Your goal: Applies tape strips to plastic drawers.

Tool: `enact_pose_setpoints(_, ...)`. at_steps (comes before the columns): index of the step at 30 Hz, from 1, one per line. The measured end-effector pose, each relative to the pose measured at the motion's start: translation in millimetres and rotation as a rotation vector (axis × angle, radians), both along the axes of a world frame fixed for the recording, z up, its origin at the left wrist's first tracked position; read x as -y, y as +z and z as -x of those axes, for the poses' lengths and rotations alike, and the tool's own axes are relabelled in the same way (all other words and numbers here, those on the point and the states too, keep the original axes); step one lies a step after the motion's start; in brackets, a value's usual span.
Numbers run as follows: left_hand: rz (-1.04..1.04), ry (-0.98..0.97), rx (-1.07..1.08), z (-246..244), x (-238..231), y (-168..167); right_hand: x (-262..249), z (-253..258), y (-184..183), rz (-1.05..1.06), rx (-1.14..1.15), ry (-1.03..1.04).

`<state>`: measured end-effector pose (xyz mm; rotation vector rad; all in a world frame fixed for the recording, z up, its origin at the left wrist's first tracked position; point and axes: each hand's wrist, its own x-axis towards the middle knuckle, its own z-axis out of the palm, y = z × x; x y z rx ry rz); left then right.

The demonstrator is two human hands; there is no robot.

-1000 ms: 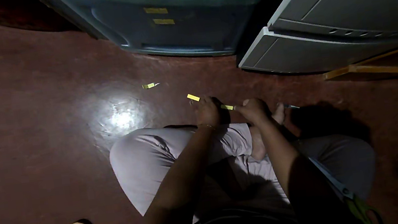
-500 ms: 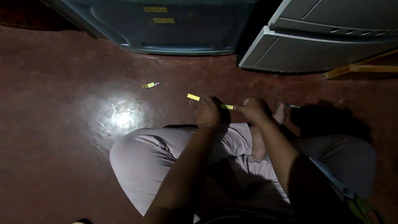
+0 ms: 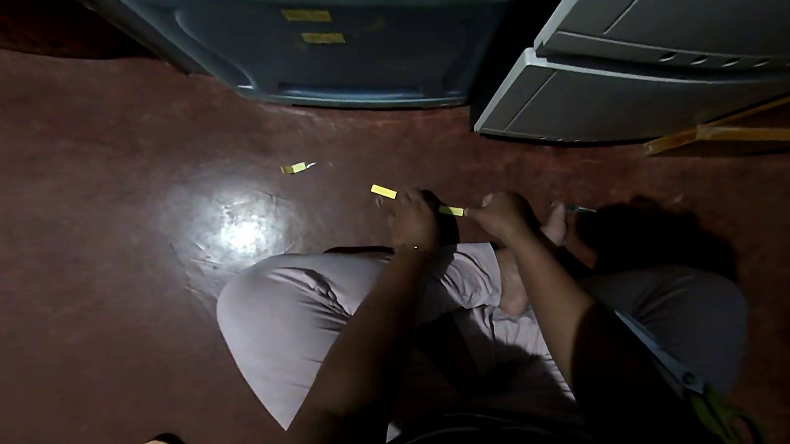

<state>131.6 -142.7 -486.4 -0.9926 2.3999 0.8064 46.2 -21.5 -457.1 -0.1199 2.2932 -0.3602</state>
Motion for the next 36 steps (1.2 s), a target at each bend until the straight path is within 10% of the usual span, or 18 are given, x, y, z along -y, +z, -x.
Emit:
enact_pose_setpoints(25, 0.059, -0.043, 0.004, 0.3, -3.0, -2.6, 4.0, 2.4, 3.1, -0.065, 0.012, 0.058)
enact_pose_setpoints(36, -0.662, 0.205, -0.423, -55.5, 17.5, 75.3, -38.3, -20.6, 90.8, 0.416, 0.007, -0.076)
